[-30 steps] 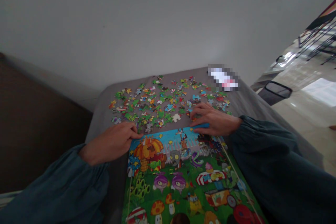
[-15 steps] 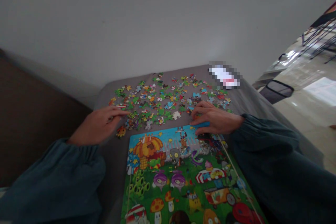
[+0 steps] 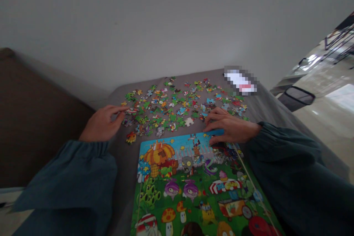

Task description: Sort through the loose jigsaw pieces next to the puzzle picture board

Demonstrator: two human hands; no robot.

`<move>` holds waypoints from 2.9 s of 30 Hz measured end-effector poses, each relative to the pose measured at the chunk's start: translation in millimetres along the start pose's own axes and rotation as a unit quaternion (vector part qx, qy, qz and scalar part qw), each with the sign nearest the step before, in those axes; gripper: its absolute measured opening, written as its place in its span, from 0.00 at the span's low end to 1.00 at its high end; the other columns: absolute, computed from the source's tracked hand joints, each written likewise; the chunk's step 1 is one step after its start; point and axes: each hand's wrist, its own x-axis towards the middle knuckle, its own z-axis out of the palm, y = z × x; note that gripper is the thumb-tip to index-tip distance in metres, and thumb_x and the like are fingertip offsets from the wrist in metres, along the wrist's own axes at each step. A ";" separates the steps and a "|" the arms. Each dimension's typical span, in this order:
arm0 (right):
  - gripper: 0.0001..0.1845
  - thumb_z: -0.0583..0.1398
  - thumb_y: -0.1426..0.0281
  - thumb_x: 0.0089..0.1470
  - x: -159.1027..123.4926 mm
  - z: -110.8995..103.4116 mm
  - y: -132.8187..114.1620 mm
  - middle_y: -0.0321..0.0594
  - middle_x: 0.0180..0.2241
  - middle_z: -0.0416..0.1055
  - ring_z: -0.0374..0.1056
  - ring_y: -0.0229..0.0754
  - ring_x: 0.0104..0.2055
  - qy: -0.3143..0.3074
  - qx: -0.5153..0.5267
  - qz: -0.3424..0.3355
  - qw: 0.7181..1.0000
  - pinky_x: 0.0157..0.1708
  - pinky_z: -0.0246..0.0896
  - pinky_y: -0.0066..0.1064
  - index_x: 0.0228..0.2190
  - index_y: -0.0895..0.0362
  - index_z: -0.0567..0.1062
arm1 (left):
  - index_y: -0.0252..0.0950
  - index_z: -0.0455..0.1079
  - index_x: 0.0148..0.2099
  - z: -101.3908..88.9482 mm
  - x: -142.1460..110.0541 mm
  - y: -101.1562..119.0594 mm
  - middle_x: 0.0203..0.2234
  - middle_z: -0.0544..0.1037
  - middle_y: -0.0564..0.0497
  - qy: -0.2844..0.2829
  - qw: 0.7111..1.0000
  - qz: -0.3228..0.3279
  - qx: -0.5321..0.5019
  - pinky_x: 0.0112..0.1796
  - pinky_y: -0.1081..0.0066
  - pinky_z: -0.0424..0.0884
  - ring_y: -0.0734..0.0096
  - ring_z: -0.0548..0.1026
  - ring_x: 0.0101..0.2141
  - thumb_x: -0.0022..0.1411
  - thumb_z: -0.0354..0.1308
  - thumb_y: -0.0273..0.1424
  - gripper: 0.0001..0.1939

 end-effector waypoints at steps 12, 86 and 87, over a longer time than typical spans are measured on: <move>0.22 0.65 0.50 0.61 0.6 0.2 -4.2 0.48 0.47 0.77 0.63 0.54 0.53 0.002 0.012 0.008 1.000 0.55 0.60 0.51 0.46 0.52 0.85 | 0.41 0.77 0.60 11.4 6.0 1.4 0.55 0.77 0.39 -0.044 0.998 0.025 0.023 0.60 0.49 0.68 0.47 0.74 0.58 0.70 0.41 0.45 0.30; 0.21 0.68 0.54 0.59 5.3 -0.2 -5.7 0.47 0.46 0.76 0.62 0.52 0.51 -0.005 -0.025 0.000 1.000 0.54 0.57 0.47 0.45 0.56 0.85 | 0.36 0.77 0.57 31.1 15.7 0.3 0.56 0.78 0.40 -0.073 0.992 0.104 0.022 0.61 0.50 0.66 0.51 0.74 0.56 0.68 0.41 0.49 0.33; 0.21 0.68 0.54 0.59 5.4 -0.4 -5.7 0.47 0.46 0.76 0.62 0.52 0.51 -0.005 -0.025 0.000 1.000 0.54 0.57 0.46 0.45 0.56 0.85 | 0.36 0.77 0.58 30.2 15.5 1.3 0.57 0.78 0.40 -0.078 0.991 0.102 0.024 0.61 0.50 0.66 0.50 0.73 0.57 0.68 0.41 0.49 0.33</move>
